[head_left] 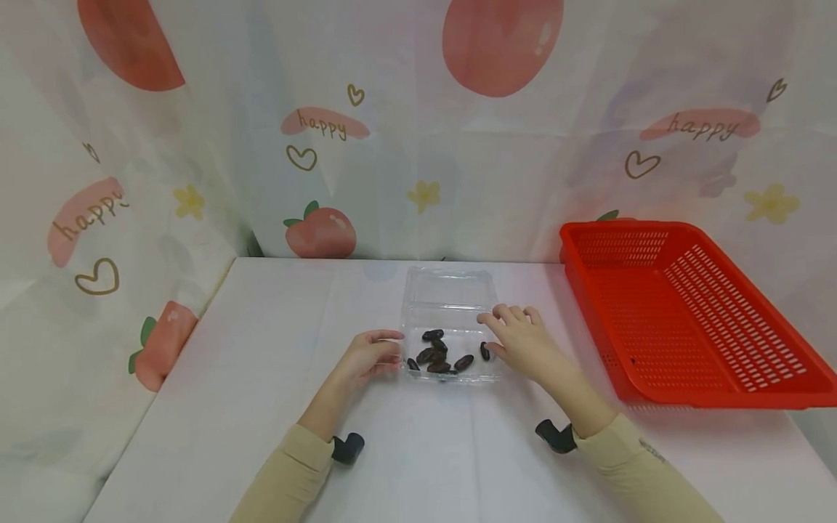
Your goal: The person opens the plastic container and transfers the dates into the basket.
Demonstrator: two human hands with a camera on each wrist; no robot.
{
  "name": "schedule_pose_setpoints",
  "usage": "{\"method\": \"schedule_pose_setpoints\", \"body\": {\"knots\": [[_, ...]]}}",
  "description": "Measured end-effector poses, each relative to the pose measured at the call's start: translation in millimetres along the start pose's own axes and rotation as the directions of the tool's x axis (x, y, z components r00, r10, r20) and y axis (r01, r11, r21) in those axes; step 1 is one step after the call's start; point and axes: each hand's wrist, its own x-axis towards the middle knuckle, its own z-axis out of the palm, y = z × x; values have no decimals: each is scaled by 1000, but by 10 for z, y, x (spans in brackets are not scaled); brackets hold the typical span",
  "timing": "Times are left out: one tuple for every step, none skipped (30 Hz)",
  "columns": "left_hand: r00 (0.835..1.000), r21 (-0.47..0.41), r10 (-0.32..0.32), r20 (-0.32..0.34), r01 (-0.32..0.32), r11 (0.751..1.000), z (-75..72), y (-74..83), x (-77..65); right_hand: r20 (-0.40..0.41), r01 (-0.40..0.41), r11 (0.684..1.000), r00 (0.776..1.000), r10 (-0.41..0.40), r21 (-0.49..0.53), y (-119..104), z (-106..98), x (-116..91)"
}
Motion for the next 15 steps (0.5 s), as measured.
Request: {"method": "schedule_pose_setpoints", "body": {"knots": [[1000,-2,1,0,-1,1000,-1,-1,1,6,9,1000,1000,-9,7,-9,10,23],[1000,-4,0,-1,0,1000,-2,0,2,13,17,1000,1000,-17,9,-17,18,44],[1000,-7,-2,-2,2,1000,-3,1,2,18,28,1000,999,-28,7,-23,28,63],[1000,-7,-2,-2,2,1000,-3,1,2,27,36,999,999,-36,10,-28,39,81],[1000,-8,-2,-3,2,1000,-3,2,3,34,48,999,998,-48,8,-30,51,99],[1000,-9,-3,-3,3,1000,-3,2,4,42,60,998,997,-61,8,-30,65,115],[1000,-11,-6,-4,6,1000,-3,3,4,49,76,997,996,-76,4,-30,81,131],[1000,-14,-8,-4,8,1000,-4,4,5,55,89,996,995,-89,-3,-27,99,145],[1000,-15,-9,-4,9,1000,-4,4,4,59,102,995,993,-102,-7,-25,119,158],[1000,-15,-10,-4,10,1000,-6,3,6,66,112,994,992,-111,-10,-21,138,171],[1000,-14,-7,-2,7,1000,-6,4,6,70,123,992,990,-122,-19,-18,157,183],[1000,-17,-8,0,8,1000,-7,4,7,77,132,991,989,-129,-23,-16,174,192],[1000,-18,-9,1,9,1000,-8,4,6,84,141,990,987,-138,-30,-14,191,200],[1000,-20,-8,2,8,1000,-8,5,5,92,148,988,985,-145,-35,-12,205,208],[1000,-19,-6,4,6,1000,-8,4,5,100,156,987,983,-152,-40,-12,217,215]]}}
